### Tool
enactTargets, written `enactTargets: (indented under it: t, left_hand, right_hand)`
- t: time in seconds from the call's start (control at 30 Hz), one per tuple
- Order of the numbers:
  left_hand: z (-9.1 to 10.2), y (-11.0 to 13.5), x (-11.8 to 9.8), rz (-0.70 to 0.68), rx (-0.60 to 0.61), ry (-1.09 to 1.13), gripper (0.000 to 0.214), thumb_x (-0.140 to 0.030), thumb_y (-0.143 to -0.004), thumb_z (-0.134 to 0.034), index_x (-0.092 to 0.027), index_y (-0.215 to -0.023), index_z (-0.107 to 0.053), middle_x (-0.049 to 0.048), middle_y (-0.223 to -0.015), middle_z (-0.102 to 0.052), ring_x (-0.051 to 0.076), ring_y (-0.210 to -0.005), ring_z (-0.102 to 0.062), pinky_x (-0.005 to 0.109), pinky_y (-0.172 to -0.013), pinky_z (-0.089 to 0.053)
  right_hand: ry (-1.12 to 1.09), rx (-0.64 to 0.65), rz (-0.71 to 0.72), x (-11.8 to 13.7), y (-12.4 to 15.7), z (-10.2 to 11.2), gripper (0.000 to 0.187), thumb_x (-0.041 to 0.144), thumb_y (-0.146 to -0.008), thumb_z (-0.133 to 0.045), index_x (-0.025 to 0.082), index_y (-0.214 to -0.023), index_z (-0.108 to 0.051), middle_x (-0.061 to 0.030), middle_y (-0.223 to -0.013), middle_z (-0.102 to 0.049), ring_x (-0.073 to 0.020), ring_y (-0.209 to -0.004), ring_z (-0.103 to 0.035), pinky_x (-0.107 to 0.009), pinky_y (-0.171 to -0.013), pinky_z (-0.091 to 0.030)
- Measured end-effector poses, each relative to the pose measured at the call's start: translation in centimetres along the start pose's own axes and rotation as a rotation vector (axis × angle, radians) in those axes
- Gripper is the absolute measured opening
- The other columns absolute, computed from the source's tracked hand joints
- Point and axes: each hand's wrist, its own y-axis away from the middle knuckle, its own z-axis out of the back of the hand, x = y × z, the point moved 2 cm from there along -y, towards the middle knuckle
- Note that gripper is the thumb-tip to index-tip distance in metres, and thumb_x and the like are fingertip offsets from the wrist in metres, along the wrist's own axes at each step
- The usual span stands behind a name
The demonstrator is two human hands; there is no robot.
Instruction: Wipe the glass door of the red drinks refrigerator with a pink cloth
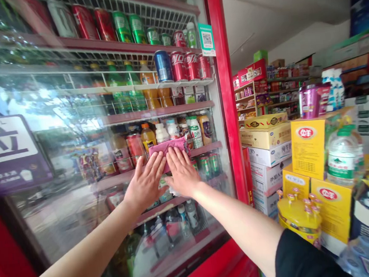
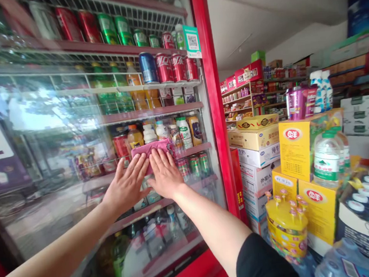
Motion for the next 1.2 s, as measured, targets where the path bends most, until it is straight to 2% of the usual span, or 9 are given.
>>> enactTargets:
  t: [0.1, 0.17, 0.3, 0.47, 0.53, 0.6, 0.73, 0.93, 1.2]
  left_hand:
    - [0.5, 2.8, 1.4, 0.037, -0.010, -0.019, 0.091, -0.057, -0.102, -0.055, -0.011, -0.175, -0.027, 0.0145, -0.180, -0.022, 0.033, -0.171, -0.021, 0.060, -0.142, 0.005]
    - [0.6, 3.2, 1.3, 0.054, -0.004, -0.022, 0.093, -0.060, -0.101, -0.055, -0.009, -0.174, -0.029, 0.0159, -0.180, -0.021, 0.035, -0.171, -0.020, 0.060, -0.142, 0.005]
    - [0.4, 0.6, -0.6, 0.059, 0.010, -0.017, 0.100, -0.069, -0.099, -0.055, -0.006, -0.173, -0.029, 0.0159, -0.181, -0.015, 0.036, -0.172, -0.018, 0.062, -0.141, 0.007]
    - [-0.4, -4.1, -3.4, -0.028, 0.065, 0.007, 0.106, -0.065, -0.098, -0.058, -0.005, -0.176, -0.018, 0.0137, -0.183, -0.002, 0.035, -0.174, -0.007, 0.070, -0.140, -0.008]
    - [-0.6, -4.7, -3.5, -0.051, 0.063, 0.003, 0.104, -0.062, -0.100, -0.056, -0.004, -0.176, -0.015, 0.0129, -0.183, 0.001, 0.034, -0.174, -0.002, 0.070, -0.140, -0.009]
    - [-0.6, -4.3, -2.9, -0.070, 0.057, -0.002, 0.102, -0.060, -0.101, -0.054, -0.005, -0.176, -0.012, 0.0121, -0.183, 0.001, 0.032, -0.174, 0.001, 0.069, -0.141, -0.009]
    - [0.1, -1.0, 0.1, -0.066, 0.053, -0.012, 0.103, -0.060, -0.101, -0.055, -0.005, -0.176, -0.011, 0.0119, -0.183, 0.001, 0.032, -0.174, 0.002, 0.067, -0.142, -0.006]
    - [2.1, 6.0, 5.8, 0.007, 0.065, -0.043, 0.102, -0.061, -0.100, -0.057, -0.007, -0.176, -0.016, 0.0115, -0.183, -0.003, 0.032, -0.174, -0.005, 0.065, -0.142, 0.001]
    - [6.0, 13.0, 11.2, 0.128, 0.115, -0.107, 0.094, -0.060, -0.102, -0.056, -0.005, -0.173, -0.029, 0.0140, -0.182, -0.010, 0.035, -0.173, -0.013, 0.063, -0.142, 0.001]
  right_hand:
    - [0.013, -0.003, 0.109, 2.2, -1.0, -0.4, 0.093, 0.053, -0.105, -0.067, 0.001, -0.173, -0.031, -0.0189, -0.183, -0.010, -0.0362, -0.172, -0.009, -0.057, -0.142, -0.011]
    - [0.028, 0.007, 0.141, 2.3, -1.3, -0.5, 0.092, 0.053, -0.104, -0.069, 0.002, -0.172, -0.033, -0.0182, -0.182, -0.013, -0.0355, -0.172, -0.011, -0.058, -0.142, -0.011]
    - [0.062, 0.035, 0.124, -0.5, -0.8, -0.1, 0.091, 0.046, -0.102, -0.072, 0.003, -0.173, -0.033, -0.0193, -0.181, -0.017, -0.0337, -0.172, -0.013, -0.058, -0.142, -0.014]
    - [0.110, 0.018, 0.000, -5.1, 1.2, 1.1, 0.089, 0.036, -0.100, -0.073, 0.000, -0.171, -0.035, -0.0225, -0.181, -0.018, -0.0355, -0.172, -0.014, -0.058, -0.141, -0.017]
    - [0.121, 0.007, -0.019, -5.6, 1.7, 1.3, 0.089, 0.035, -0.100, -0.072, 0.000, -0.172, -0.033, -0.0228, -0.181, -0.017, -0.0358, -0.172, -0.014, -0.058, -0.141, -0.018]
    - [0.116, -0.007, -0.027, -5.0, 1.7, 1.1, 0.090, 0.035, -0.101, -0.069, 0.001, -0.174, -0.029, -0.0222, -0.182, -0.016, -0.0355, -0.172, -0.011, -0.060, -0.141, -0.018]
    - [0.077, -0.023, -0.026, -1.1, 0.5, -0.4, 0.087, 0.035, -0.102, -0.066, 0.003, -0.175, -0.028, -0.0208, -0.182, -0.016, -0.0356, -0.172, -0.009, -0.062, -0.140, -0.017]
    - [0.017, -0.026, 0.015, 7.4, -2.8, -2.8, 0.089, 0.039, -0.102, -0.069, 0.002, -0.174, -0.030, -0.0196, -0.182, -0.013, -0.0381, -0.172, -0.010, -0.063, -0.140, -0.012]
    - [-0.073, -0.020, 0.145, 16.6, -6.8, -3.0, 0.089, 0.041, -0.102, -0.074, 0.004, -0.172, -0.035, -0.0206, -0.181, -0.018, -0.0374, -0.171, -0.015, -0.063, -0.140, -0.011]
